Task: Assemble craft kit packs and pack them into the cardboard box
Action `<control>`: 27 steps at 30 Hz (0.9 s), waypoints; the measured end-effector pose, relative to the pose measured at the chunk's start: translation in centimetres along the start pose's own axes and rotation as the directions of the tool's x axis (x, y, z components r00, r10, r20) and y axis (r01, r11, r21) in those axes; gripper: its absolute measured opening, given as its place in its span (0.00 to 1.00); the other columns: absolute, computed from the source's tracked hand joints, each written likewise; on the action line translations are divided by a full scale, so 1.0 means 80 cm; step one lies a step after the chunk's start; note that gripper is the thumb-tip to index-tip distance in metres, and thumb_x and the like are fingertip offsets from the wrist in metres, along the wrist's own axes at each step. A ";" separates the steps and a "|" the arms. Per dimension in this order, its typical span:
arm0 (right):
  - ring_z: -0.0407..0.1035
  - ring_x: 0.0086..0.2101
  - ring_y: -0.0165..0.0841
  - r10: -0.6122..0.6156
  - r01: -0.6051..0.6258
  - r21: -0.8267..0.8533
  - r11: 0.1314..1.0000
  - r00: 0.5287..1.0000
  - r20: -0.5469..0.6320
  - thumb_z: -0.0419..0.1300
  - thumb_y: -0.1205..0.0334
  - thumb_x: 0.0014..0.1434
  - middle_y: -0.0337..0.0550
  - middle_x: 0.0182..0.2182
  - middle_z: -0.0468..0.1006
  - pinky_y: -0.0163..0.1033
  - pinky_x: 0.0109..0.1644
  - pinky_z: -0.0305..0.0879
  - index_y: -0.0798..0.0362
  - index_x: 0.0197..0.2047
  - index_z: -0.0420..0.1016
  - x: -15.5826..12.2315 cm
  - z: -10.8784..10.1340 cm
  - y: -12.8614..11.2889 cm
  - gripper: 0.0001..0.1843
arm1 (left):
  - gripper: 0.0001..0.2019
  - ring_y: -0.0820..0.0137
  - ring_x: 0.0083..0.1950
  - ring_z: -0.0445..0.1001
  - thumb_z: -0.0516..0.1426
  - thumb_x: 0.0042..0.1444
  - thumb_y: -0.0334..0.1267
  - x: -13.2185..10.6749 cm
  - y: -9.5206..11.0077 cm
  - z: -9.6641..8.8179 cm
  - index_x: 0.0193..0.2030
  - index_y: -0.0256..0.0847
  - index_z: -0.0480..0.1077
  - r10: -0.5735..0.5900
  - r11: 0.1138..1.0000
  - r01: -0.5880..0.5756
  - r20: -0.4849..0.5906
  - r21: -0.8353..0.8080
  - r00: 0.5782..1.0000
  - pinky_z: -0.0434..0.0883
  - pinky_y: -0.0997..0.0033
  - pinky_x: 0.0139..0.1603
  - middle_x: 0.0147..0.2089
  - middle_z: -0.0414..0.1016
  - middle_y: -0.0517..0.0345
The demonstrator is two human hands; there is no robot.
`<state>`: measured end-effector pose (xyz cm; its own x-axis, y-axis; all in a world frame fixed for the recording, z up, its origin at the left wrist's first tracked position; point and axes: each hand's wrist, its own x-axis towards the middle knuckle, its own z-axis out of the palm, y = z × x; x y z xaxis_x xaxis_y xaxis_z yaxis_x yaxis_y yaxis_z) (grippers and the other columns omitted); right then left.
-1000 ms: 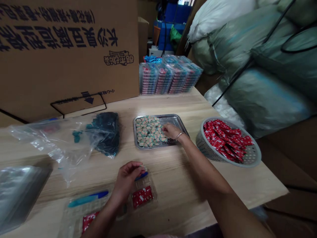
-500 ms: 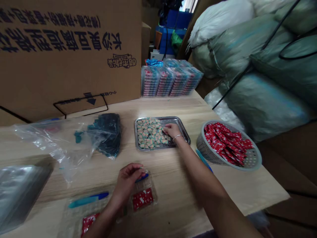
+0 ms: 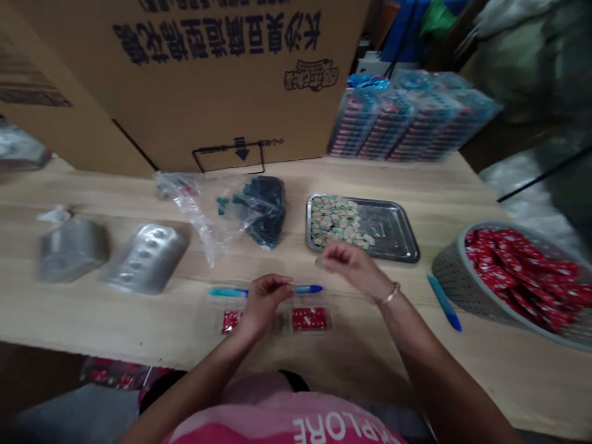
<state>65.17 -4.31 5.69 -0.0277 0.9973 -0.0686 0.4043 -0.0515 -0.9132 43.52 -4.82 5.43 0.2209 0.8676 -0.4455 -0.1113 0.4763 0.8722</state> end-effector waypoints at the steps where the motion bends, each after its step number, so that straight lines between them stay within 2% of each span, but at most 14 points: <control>1: 0.67 0.28 0.30 -0.029 0.022 0.084 0.996 0.996 0.084 0.59 0.57 0.53 0.38 0.26 0.73 0.33 0.31 0.63 0.54 0.32 0.71 -0.017 0.026 -0.012 0.08 | 0.14 0.74 0.24 0.71 0.69 0.30 0.41 -0.008 -0.002 -0.005 0.26 0.38 0.76 -0.004 1.000 0.004 -0.007 -0.006 1.000 0.69 0.74 0.29 0.22 0.76 0.60; 3: 0.67 0.28 0.30 -0.041 0.023 0.147 0.989 0.992 0.120 0.58 0.57 0.53 0.38 0.26 0.73 0.33 0.31 0.63 0.53 0.32 0.71 -0.044 0.073 -0.028 0.08 | 0.15 0.73 0.24 0.71 0.69 0.31 0.42 -0.027 -0.008 -0.016 0.26 0.38 0.76 -0.024 0.999 0.023 -0.010 -0.041 1.000 0.69 0.73 0.29 0.22 0.75 0.60; 6: 0.67 0.27 0.30 -0.036 0.013 0.191 0.981 0.993 0.114 0.58 0.59 0.54 0.38 0.26 0.73 0.33 0.31 0.63 0.52 0.33 0.72 -0.069 0.121 -0.037 0.07 | 0.14 0.73 0.26 0.72 0.68 0.33 0.44 -0.059 -0.017 -0.039 0.27 0.37 0.76 -0.066 0.993 0.065 -0.002 -0.096 0.998 0.70 0.72 0.31 0.24 0.76 0.59; 11: 0.67 0.28 0.29 -0.113 0.034 0.301 0.953 0.962 0.249 0.58 0.59 0.54 0.38 0.27 0.73 0.34 0.32 0.64 0.52 0.31 0.72 -0.076 0.167 -0.046 0.06 | 0.13 0.74 0.28 0.72 0.68 0.36 0.42 -0.101 -0.027 -0.086 0.28 0.38 0.77 -0.063 0.991 0.051 -0.094 -0.123 0.994 0.69 0.74 0.33 0.28 0.77 0.58; 16: 0.69 0.34 0.31 -0.212 0.127 0.297 0.946 0.938 0.274 0.58 0.61 0.54 0.40 0.32 0.73 0.35 0.37 0.65 0.52 0.32 0.72 -0.068 0.206 -0.068 0.04 | 0.12 0.75 0.28 0.72 0.68 0.36 0.40 -0.121 -0.028 -0.119 0.29 0.37 0.77 0.017 0.989 -0.049 -0.226 -0.138 0.974 0.68 0.76 0.32 0.26 0.77 0.57; 19: 0.69 0.33 0.30 -0.230 0.104 0.330 0.938 0.899 0.372 0.57 0.61 0.55 0.39 0.31 0.74 0.35 0.36 0.66 0.53 0.32 0.71 -0.061 0.231 -0.082 0.04 | 0.11 0.74 0.28 0.72 0.67 0.37 0.40 -0.131 -0.028 -0.139 0.28 0.37 0.76 0.044 0.988 -0.085 -0.294 -0.131 0.955 0.68 0.75 0.33 0.26 0.77 0.58; 21: 0.69 0.29 0.29 -0.217 0.092 0.310 0.946 0.892 0.397 0.57 0.63 0.55 0.37 0.28 0.74 0.34 0.33 0.65 0.53 0.33 0.70 -0.055 0.253 -0.087 0.03 | 0.11 0.72 0.30 0.72 0.65 0.41 0.41 -0.135 -0.027 -0.156 0.30 0.37 0.76 0.098 0.991 -0.121 -0.320 -0.056 0.942 0.69 0.73 0.35 0.28 0.77 0.57; 23: 0.68 0.28 0.29 -0.198 0.128 0.224 0.966 0.924 0.326 0.57 0.66 0.53 0.36 0.26 0.74 0.34 0.32 0.64 0.52 0.32 0.70 -0.047 0.277 -0.090 0.01 | 0.10 0.69 0.35 0.74 0.63 0.45 0.41 -0.135 -0.026 -0.177 0.34 0.39 0.76 0.245 0.968 -0.208 -0.355 0.140 0.902 0.70 0.70 0.41 0.33 0.78 0.55; 24: 0.68 0.28 0.30 -0.193 0.158 0.148 0.976 0.943 0.269 0.57 0.68 0.53 0.36 0.27 0.74 0.34 0.33 0.63 0.52 0.31 0.70 -0.044 0.289 -0.091 0.02 | 0.10 0.67 0.39 0.74 0.61 0.47 0.40 -0.134 -0.026 -0.187 0.36 0.40 0.76 0.339 0.930 -0.254 -0.348 0.267 0.874 0.70 0.68 0.44 0.36 0.78 0.54; 26: 0.69 0.32 0.33 -0.225 0.237 -0.062 0.969 0.961 0.160 0.57 0.71 0.53 0.39 0.28 0.75 0.37 0.36 0.64 0.52 0.31 0.70 -0.038 0.310 -0.090 0.04 | 0.10 0.65 0.46 0.73 0.59 0.49 0.36 -0.127 -0.028 -0.207 0.39 0.42 0.75 0.489 0.812 -0.328 -0.256 0.482 0.834 0.68 0.65 0.50 0.42 0.78 0.53; 27: 0.68 0.34 0.35 -0.265 0.285 -0.178 0.942 0.955 0.132 0.56 0.71 0.53 0.40 0.29 0.75 0.39 0.38 0.63 0.52 0.31 0.70 -0.036 0.317 -0.090 0.05 | 0.10 0.65 0.47 0.73 0.58 0.49 0.34 -0.122 -0.030 -0.215 0.40 0.43 0.75 0.526 0.756 -0.357 -0.184 0.549 0.830 0.68 0.64 0.51 0.42 0.77 0.52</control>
<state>39.14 -8.18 2.24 -0.2544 0.9593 0.1230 0.5353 0.2456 -0.8082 25.00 -11.98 4.19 -0.0539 0.9972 0.0521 0.3689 -0.0286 0.9290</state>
